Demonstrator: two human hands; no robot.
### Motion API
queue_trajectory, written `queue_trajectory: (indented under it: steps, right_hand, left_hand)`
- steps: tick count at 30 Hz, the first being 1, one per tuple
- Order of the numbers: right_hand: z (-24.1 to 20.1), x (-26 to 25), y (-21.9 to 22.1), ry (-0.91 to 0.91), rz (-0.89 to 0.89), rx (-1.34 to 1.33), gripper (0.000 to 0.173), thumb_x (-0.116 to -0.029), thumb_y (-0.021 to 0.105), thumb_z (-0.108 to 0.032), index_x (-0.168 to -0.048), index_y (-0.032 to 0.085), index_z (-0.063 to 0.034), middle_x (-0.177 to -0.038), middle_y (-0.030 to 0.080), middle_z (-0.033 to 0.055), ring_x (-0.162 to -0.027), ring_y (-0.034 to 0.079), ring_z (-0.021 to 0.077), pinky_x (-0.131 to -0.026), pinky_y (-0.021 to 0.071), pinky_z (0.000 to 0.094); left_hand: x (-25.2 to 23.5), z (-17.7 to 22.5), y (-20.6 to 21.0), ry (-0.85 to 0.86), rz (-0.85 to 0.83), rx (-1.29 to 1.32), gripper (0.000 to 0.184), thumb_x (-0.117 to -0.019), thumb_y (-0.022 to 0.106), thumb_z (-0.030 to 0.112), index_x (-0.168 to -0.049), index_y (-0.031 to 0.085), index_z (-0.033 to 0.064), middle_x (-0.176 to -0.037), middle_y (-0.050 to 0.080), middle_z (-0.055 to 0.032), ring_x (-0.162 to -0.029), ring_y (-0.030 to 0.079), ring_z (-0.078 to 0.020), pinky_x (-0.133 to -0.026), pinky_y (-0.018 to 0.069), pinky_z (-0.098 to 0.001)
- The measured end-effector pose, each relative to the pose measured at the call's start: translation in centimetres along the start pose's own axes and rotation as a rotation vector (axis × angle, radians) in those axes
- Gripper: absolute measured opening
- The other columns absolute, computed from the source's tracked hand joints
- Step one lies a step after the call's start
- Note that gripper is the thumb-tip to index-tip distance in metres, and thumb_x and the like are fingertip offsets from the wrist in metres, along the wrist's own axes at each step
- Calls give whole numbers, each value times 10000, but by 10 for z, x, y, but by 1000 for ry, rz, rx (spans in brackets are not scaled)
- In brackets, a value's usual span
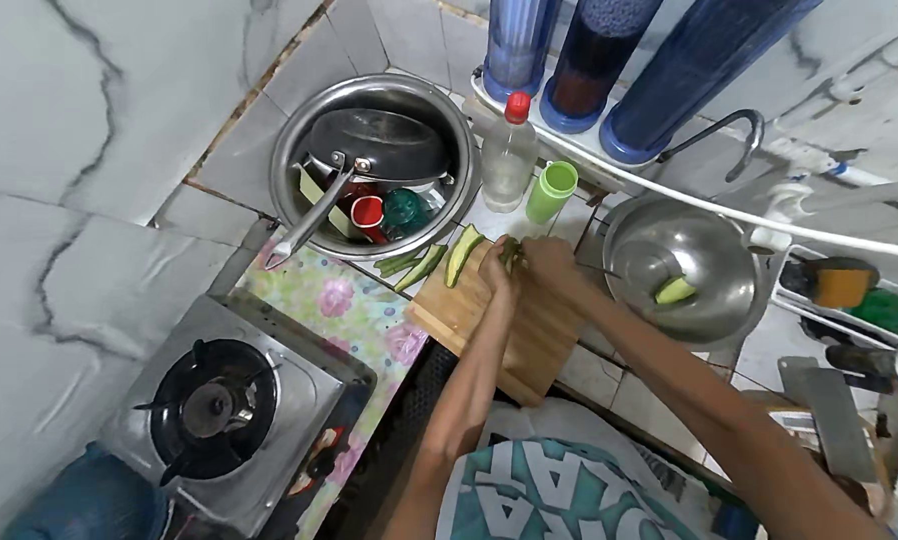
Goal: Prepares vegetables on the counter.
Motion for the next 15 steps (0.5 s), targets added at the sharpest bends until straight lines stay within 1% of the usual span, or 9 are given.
queue_trajectory:
  steps: [2, 4, 5, 7, 8, 10, 11, 13, 15]
  right_hand:
    - [-3, -2, 3, -23, 5, -16, 269, -998, 624, -118, -1238, 651, 1, -1077, 694, 272, -1034, 671, 473, -857, 529, 630]
    - [-7, 0, 4, -74, 10, 1, 292, -995, 629, -105, -1277, 635, -29, -1052, 701, 265, -1003, 681, 477, -833, 537, 633]
    - [-7, -1, 5, -94, 24, 16, 298, -985, 643, -103, -1278, 636, -46, -1039, 702, 259, -979, 685, 475, -813, 541, 630]
    - [0, -4, 4, -84, 68, 28, 287, -956, 676, -98, -1236, 659, -39, -1018, 698, 260, -953, 685, 471, -780, 544, 623]
    - [6, -7, -2, -54, 66, 24, 282, -963, 666, -92, -1237, 659, -24, -1042, 694, 269, -980, 679, 476, -796, 538, 625]
    - [12, -14, -8, 3, -3, 49, 272, -1002, 590, -55, -1266, 633, -3, -1116, 685, 285, -1057, 666, 487, -851, 525, 622]
    - [12, -16, -10, 1, -21, 62, 268, -1009, 566, -37, -1265, 626, 9, -1117, 683, 289, -1060, 666, 488, -849, 526, 618]
    - [8, -15, -15, -28, -9, 83, 243, -1017, 539, -22, -1239, 626, 23, -1080, 688, 285, -1025, 678, 480, -819, 532, 605]
    - [4, -11, -23, -35, 4, 91, 245, -1026, 507, -5, -1242, 617, 31, -1070, 686, 288, -1019, 678, 485, -806, 536, 602]
  left_hand:
    - [-7, -2, -5, -54, 21, 53, 284, -1026, 439, 149, -1167, 664, 49, -1078, 688, -116, -840, 640, -185, -635, 509, -322]
    - [-10, -10, -11, -156, 36, 167, 283, -1024, 447, 194, -1214, 614, 66, -1020, 633, -115, -817, 617, -208, -654, 529, -354]
    - [-11, -13, -13, -183, 38, 212, 276, -1018, 451, 202, -1214, 600, 78, -986, 618, -106, -798, 618, -205, -651, 542, -355]
    - [-9, -12, -12, -187, 18, 271, 280, -1030, 442, 197, -1231, 593, 74, -1028, 636, -121, -847, 649, -230, -694, 572, -380]
    - [-8, -7, -7, -175, -12, 288, 280, -1042, 433, 191, -1249, 580, 73, -1085, 636, -132, -910, 658, -253, -750, 583, -411]
    - [-4, 2, 0, -168, -27, 277, 297, -1047, 439, 186, -1287, 569, 70, -1193, 620, -146, -1016, 642, -284, -836, 563, -460]
    - [-2, 6, 3, -170, -27, 242, 303, -1048, 443, 184, -1296, 568, 63, -1208, 617, -149, -1028, 636, -283, -850, 556, -461]
    - [1, 9, 8, -171, -23, 155, 298, -1046, 458, 193, -1276, 589, 55, -1148, 634, -134, -959, 645, -252, -804, 562, -416]
    - [4, 12, 14, -169, -22, 154, 282, -1044, 472, 205, -1244, 604, 56, -1100, 643, -125, -920, 652, -239, -780, 570, -399]
Point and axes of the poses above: each hand's wrist, its own x-axis away from the middle knuckle, its own y-axis out of the palm, z = x × y, the point moved 6 cm from there along -x, towards the middle knuckle
